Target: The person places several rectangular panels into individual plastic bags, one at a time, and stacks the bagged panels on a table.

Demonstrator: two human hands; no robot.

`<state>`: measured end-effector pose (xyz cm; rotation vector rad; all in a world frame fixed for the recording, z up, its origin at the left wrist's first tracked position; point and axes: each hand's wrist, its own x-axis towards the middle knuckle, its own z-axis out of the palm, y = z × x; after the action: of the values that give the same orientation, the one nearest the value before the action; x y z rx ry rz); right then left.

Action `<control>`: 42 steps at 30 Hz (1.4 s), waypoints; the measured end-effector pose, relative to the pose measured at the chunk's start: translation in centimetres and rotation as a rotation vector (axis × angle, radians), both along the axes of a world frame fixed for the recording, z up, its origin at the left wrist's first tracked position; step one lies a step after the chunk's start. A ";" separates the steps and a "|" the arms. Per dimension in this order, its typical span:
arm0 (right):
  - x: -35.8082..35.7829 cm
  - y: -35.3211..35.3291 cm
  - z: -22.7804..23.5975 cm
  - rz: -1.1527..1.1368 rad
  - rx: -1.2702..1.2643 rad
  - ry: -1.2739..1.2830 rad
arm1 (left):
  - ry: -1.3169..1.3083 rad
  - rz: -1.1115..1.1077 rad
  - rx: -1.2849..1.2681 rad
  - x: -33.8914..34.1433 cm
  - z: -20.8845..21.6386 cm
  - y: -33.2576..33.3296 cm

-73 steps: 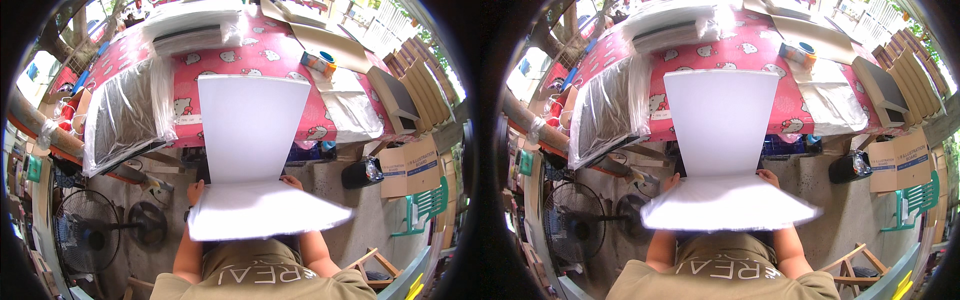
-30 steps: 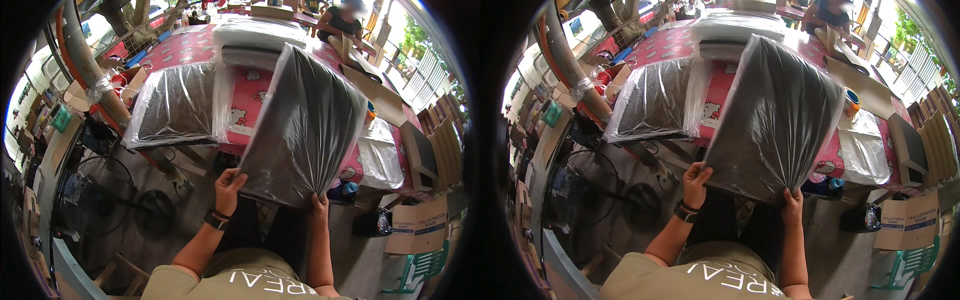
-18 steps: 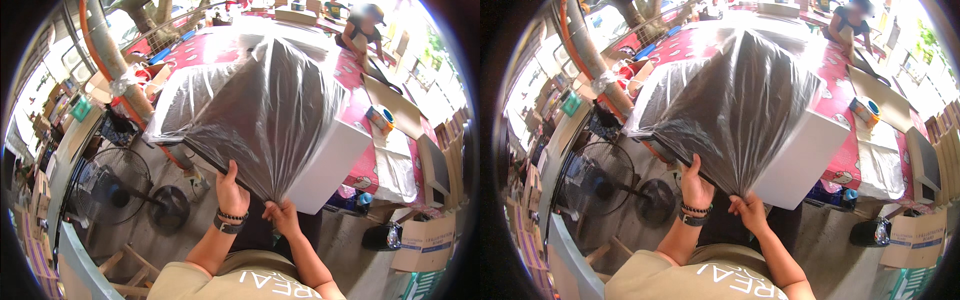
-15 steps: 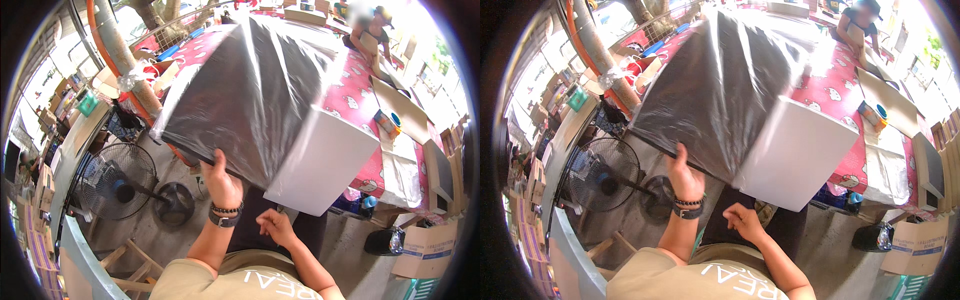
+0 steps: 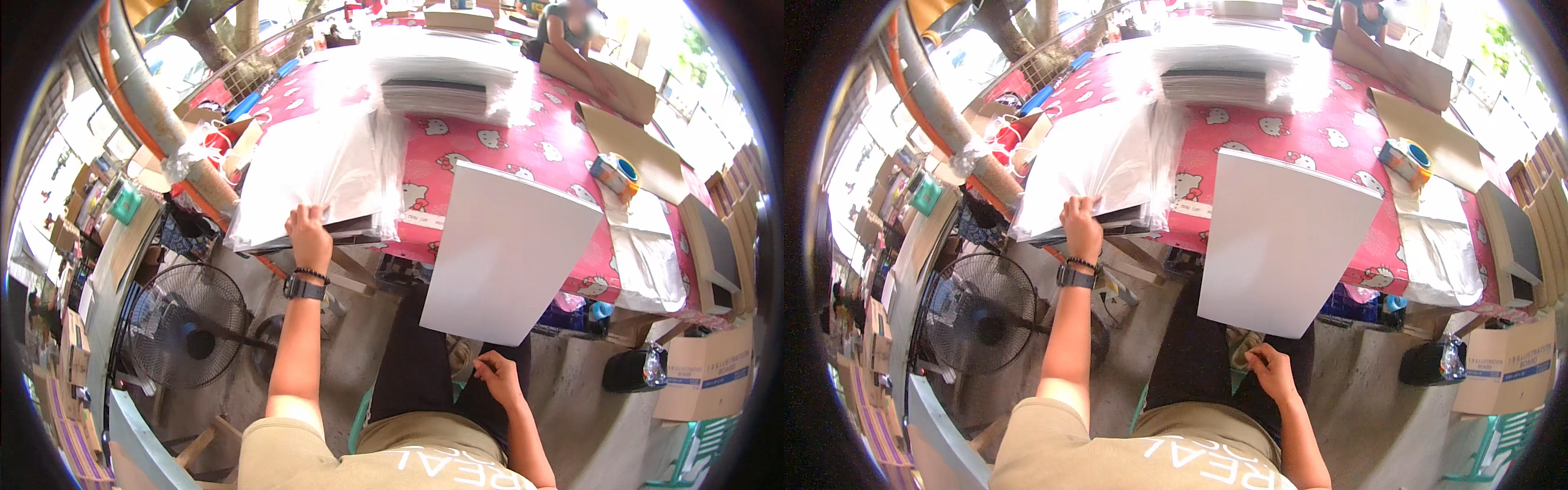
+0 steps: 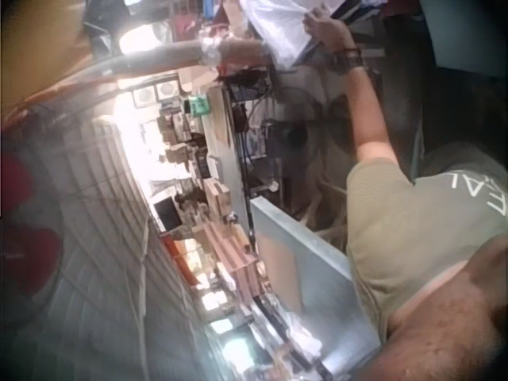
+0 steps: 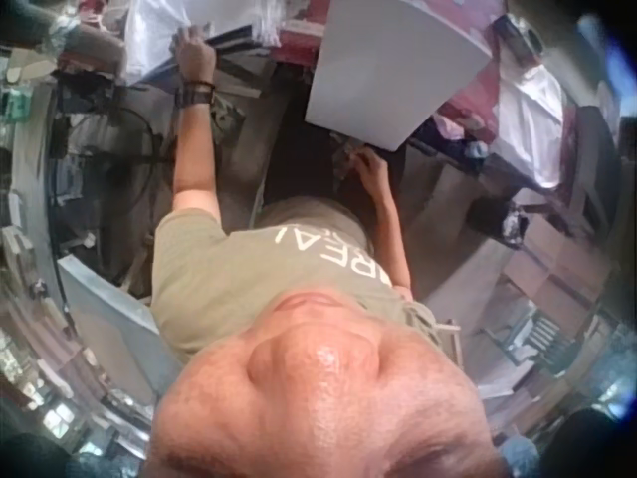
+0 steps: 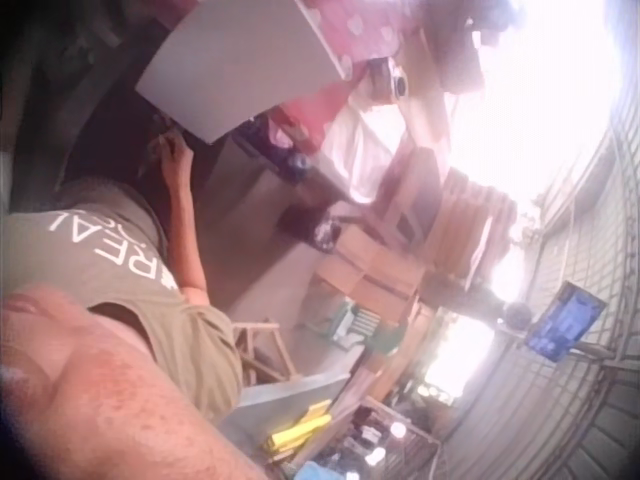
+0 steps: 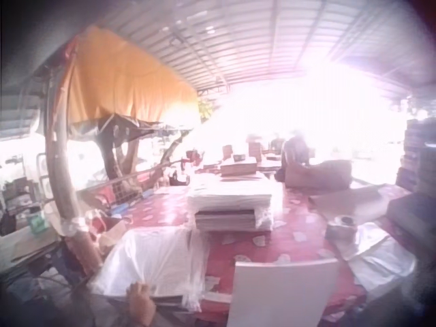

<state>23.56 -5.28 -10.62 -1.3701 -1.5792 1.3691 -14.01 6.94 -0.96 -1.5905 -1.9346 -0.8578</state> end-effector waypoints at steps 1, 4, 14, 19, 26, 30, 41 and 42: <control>0.2 -0.2 0.0 0.008 0.005 -0.013 | -0.030 -0.009 0.023 0.1 -0.3 0.0; 0.1 0.1 0.3 0.045 0.035 -0.062 | -0.058 -0.082 0.059 -0.8 -0.7 0.0; -8.4 8.8 6.2 0.246 0.322 -0.061 | -0.223 -0.274 -0.017 0.0 -0.6 -2.2; -17.2 15.7 9.2 -0.016 0.572 -0.060 | -0.265 -0.254 -0.010 0.6 -1.5 -0.9; -22.2 19.2 11.0 0.058 0.673 -0.400 | -0.266 -0.268 0.034 -1.3 -1.5 -0.8; -21.7 19.3 10.3 0.065 0.806 -0.431 | -0.270 -0.244 -0.003 -1.6 -1.8 -0.8; -19.0 17.3 9.5 0.088 0.709 -0.251 | -0.277 -0.251 -0.012 -2.5 -1.5 -1.6; -19.6 17.7 9.3 0.038 0.729 -0.205 | -0.279 -0.239 0.002 -2.7 -1.8 -1.5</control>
<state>3.95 12.43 -1.28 -1.0377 -1.9730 0.5625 -16.70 5.44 -2.81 -1.8061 -1.9477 -1.2360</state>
